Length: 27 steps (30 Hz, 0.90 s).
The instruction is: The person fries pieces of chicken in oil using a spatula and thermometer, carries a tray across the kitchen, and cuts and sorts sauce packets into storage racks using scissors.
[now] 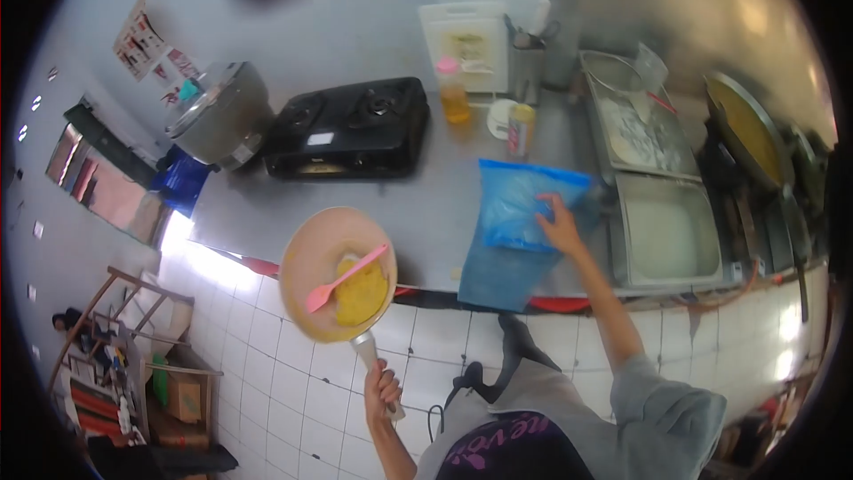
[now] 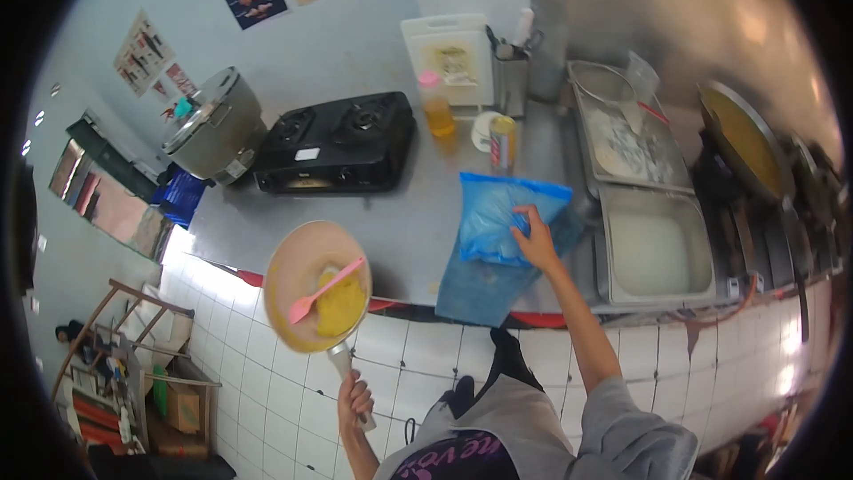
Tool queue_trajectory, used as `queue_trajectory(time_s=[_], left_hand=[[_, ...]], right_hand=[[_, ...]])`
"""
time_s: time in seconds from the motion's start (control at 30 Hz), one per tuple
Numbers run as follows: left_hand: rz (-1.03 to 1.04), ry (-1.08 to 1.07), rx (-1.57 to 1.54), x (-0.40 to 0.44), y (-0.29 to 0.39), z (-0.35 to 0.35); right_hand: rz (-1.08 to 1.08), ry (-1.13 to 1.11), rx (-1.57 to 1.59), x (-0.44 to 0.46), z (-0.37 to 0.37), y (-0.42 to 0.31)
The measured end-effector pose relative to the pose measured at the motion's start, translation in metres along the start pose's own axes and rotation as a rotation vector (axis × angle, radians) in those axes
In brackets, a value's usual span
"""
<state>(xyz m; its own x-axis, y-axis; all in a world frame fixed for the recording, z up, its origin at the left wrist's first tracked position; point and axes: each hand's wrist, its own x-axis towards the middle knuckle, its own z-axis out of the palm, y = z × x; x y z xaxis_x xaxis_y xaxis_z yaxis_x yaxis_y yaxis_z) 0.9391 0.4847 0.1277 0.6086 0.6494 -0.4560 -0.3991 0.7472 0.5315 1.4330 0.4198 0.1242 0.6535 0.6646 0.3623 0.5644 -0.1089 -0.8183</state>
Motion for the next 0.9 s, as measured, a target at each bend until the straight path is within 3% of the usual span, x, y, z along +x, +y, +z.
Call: queue_trajectory(time_s=[0.2, 0.3, 0.4, 0.5, 0.77, 0.9], left_hand=[[-0.075, 0.370, 0.379, -0.122, 0.024, -0.038], [-0.210, 0.426, 0.427, -0.170, 0.004, -0.108], [-0.298, 0.508, 0.535, -0.183, -0.020, -0.114], [-0.480, 0.390, 0.520, -0.152, -0.043, -0.128], [-0.538, 0.011, 0.824, 0.031, -0.178, -0.102], [-0.707, -0.183, 0.648, 0.132, -0.217, -0.065]], right_hand=[[0.092, -0.011, 0.013, -0.019, 0.011, 0.012], [0.142, 0.005, 0.011, -0.024, 0.016, 0.015], [0.183, 0.010, 0.023, -0.023, 0.016, 0.018], [0.196, 0.012, 0.029, -0.028, 0.019, 0.018], [0.116, 0.023, 0.131, -0.010, 0.012, -0.010], [0.043, 0.065, 0.168, 0.039, -0.007, -0.043]])
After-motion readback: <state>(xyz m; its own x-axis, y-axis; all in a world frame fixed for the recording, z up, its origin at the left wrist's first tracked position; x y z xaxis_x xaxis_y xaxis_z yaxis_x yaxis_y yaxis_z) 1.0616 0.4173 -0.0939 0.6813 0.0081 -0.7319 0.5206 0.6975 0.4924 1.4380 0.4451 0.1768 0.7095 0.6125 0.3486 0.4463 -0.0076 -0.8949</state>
